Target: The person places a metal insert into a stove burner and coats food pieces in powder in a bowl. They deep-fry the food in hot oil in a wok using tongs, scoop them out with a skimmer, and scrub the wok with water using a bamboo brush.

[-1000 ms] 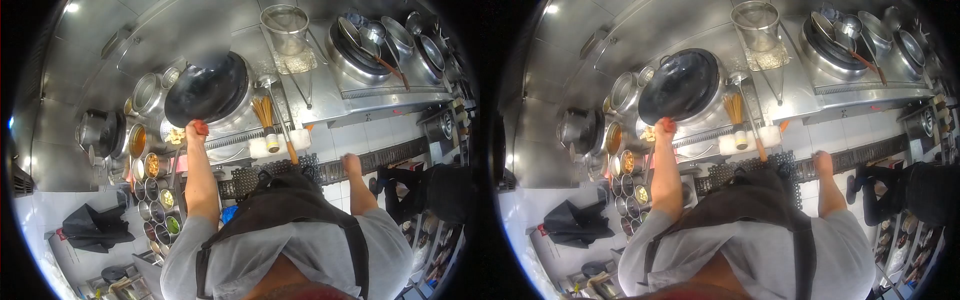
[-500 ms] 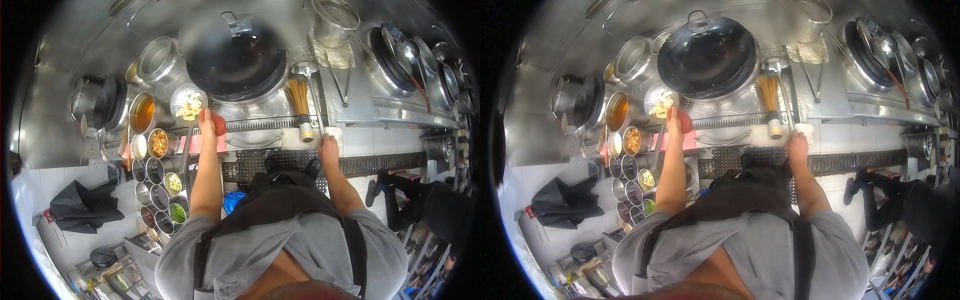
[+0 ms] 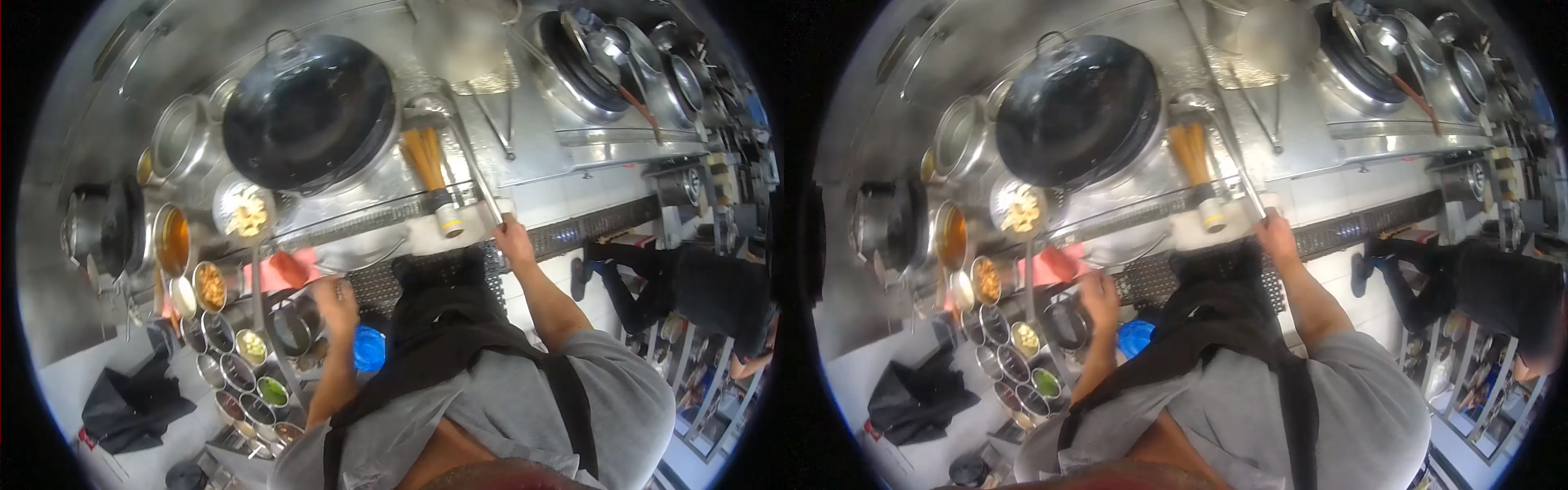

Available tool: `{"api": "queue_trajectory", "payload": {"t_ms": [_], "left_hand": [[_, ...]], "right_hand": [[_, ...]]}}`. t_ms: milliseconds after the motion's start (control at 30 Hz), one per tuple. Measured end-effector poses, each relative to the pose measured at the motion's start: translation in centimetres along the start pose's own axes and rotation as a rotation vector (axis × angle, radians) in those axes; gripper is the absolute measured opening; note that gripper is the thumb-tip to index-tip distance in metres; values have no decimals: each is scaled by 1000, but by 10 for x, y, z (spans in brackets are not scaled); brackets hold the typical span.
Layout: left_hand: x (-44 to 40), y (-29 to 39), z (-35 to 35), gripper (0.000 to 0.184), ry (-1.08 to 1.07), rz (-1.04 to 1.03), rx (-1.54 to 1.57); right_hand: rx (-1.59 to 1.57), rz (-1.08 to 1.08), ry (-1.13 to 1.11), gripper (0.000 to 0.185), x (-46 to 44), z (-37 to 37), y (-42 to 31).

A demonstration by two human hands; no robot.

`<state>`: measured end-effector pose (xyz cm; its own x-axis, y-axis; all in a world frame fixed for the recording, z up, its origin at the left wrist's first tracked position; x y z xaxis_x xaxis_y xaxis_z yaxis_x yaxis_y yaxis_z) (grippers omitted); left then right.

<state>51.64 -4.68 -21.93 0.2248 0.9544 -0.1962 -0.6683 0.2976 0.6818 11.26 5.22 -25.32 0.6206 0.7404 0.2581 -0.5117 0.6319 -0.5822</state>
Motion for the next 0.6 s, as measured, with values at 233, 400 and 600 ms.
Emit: {"api": "queue_trajectory", "payload": {"t_ms": [233, 400, 600], "left_hand": [[56, 13, -251, 24, -340, -341, -281], [74, -7, -337, 46, -863, -134, -404], [64, 95, -339, 46, -1257, -19, -486]], "right_hand": [[-271, -152, -169, 18, 33, 71, 18], [-248, -254, -190, 20, 59, 135, 71], [-481, -329, -96, 9, 72, 179, 137]]}}
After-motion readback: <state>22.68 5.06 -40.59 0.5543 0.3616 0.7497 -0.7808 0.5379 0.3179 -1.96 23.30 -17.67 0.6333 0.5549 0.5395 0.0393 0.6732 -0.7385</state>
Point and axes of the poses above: each hand's wrist, its own x-axis away from the middle knuckle, its own z-axis out of the back of the hand, y = z × x, the point moved 3 cm from there along -x, towards the middle knuckle, and after that the axes turned 4 degrees about -z, right-handed, at the moved point
